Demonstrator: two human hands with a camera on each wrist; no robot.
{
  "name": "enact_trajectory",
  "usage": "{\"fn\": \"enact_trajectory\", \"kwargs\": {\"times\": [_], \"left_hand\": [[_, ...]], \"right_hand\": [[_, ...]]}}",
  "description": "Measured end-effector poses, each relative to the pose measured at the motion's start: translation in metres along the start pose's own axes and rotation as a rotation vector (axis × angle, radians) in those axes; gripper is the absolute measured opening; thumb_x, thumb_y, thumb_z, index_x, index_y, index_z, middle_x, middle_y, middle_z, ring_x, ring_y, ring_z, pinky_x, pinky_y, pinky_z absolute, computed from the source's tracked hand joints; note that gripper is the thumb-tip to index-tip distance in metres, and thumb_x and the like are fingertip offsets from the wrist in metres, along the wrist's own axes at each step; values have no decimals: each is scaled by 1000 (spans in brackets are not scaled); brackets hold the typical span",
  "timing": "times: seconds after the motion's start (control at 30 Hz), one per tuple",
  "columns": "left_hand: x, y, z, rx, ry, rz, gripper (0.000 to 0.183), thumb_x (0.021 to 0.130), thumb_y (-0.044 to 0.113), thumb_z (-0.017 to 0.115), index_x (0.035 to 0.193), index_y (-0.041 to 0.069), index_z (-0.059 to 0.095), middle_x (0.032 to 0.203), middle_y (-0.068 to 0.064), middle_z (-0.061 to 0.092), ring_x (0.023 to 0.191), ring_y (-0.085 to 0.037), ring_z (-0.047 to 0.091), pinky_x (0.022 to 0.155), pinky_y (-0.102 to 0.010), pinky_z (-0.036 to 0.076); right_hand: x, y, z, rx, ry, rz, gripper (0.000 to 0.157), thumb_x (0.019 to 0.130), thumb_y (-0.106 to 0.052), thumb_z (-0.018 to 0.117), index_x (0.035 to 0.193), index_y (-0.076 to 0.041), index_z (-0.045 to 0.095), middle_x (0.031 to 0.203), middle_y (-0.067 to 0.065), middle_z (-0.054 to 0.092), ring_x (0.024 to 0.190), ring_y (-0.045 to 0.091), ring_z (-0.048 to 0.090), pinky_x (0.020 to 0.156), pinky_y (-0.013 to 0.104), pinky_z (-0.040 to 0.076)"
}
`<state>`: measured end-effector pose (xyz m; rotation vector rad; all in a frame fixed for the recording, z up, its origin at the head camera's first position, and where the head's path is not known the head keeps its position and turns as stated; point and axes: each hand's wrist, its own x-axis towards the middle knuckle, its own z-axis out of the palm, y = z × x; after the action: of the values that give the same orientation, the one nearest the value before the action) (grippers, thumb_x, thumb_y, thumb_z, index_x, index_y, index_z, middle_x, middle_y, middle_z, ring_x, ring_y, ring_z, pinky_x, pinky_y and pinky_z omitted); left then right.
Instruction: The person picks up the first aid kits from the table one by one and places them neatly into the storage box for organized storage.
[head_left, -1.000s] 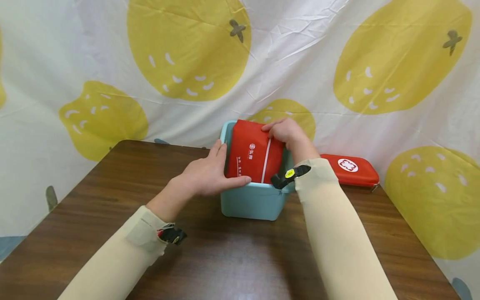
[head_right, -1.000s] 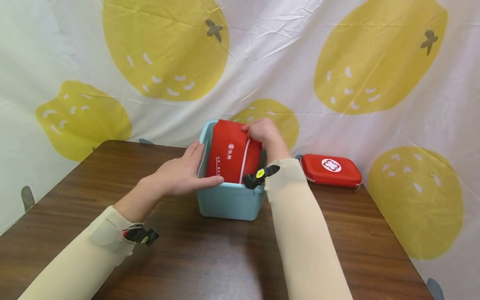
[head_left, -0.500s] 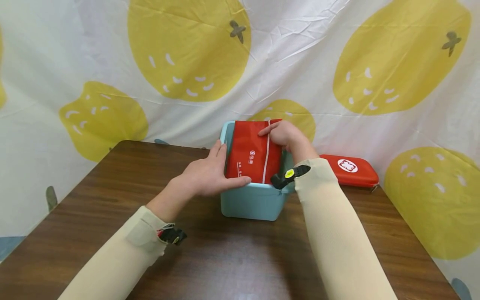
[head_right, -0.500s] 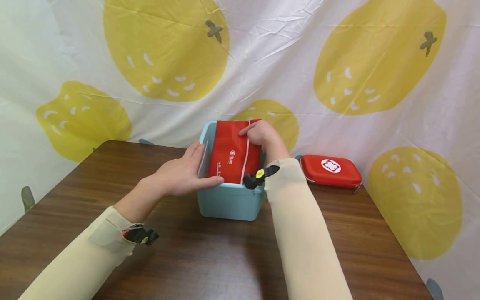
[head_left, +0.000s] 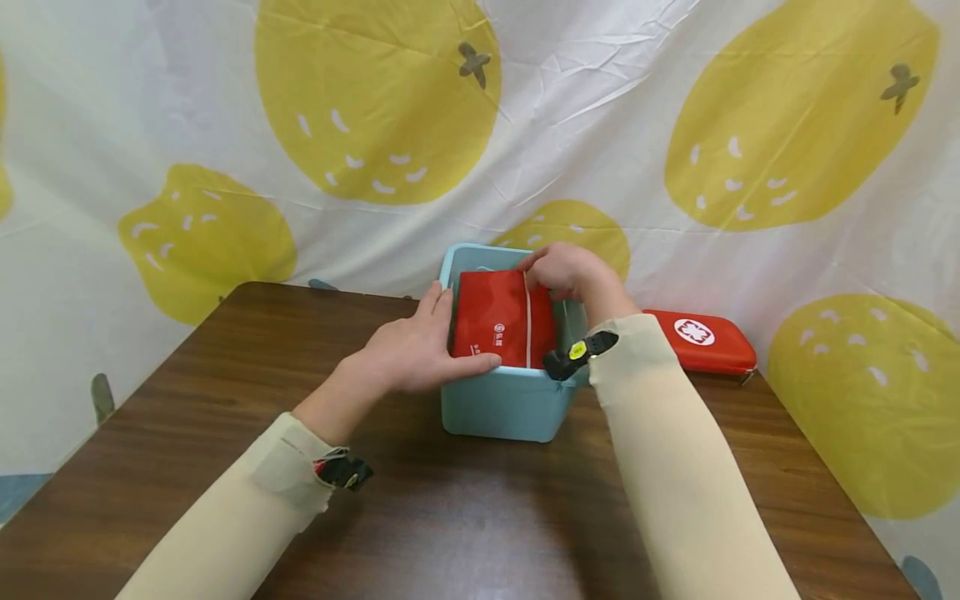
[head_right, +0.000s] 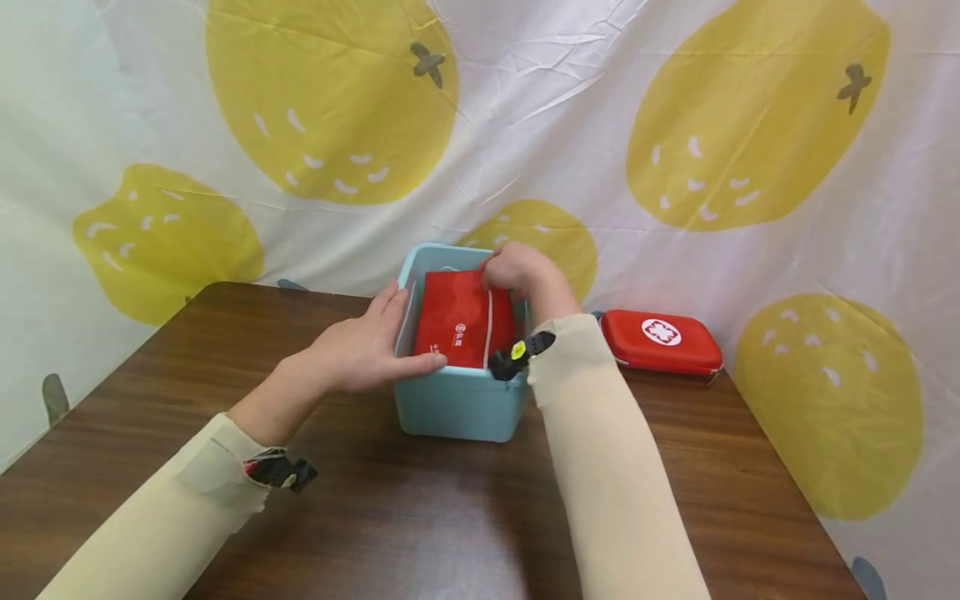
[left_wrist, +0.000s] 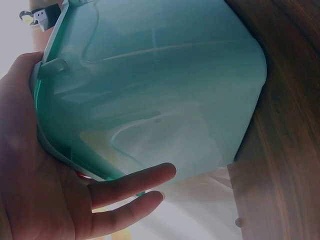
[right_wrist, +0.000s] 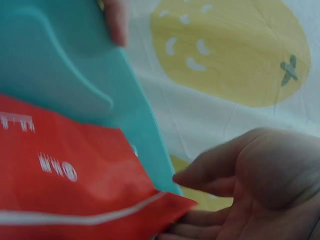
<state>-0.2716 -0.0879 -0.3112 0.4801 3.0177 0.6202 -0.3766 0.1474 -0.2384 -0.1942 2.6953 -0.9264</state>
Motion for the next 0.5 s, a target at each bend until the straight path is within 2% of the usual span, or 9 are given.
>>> {"fn": "enact_trajectory", "kwargs": {"times": [0.1,0.23,0.37,0.5], "left_hand": [[0,-2,0,0,2,0,128,87,89,57,176,9,12,184,-11,14,131,-37,66,101,-53,60],[0,-4,0,-9,13,7,126,87,89,58,175,10,14,182,-10,18,129,-36,67,100,-52,60],[-1,-5,0,-19,20,14,124,87,88,60,175,11,15,179,-9,22,127,-35,67,98,-52,61],[-2,-5,-2,-20,16,21,124,88,87,60,175,11,15,179,-9,22,127,-34,66,99,-53,61]], "right_hand": [[-7,-6,-6,-34,29,-24,51,103,-14,56,153,-5,63,149,19,62,130,37,59,115,50,53],[-21,-9,-16,-57,78,-51,51,105,-19,57,155,-11,62,148,18,62,123,39,61,109,52,53],[-33,-1,-27,35,134,-141,49,107,-18,57,155,-9,62,155,18,61,131,39,61,116,54,51],[-47,17,-38,109,226,-237,46,110,-18,56,153,-5,61,157,20,60,136,37,61,117,51,51]]}}
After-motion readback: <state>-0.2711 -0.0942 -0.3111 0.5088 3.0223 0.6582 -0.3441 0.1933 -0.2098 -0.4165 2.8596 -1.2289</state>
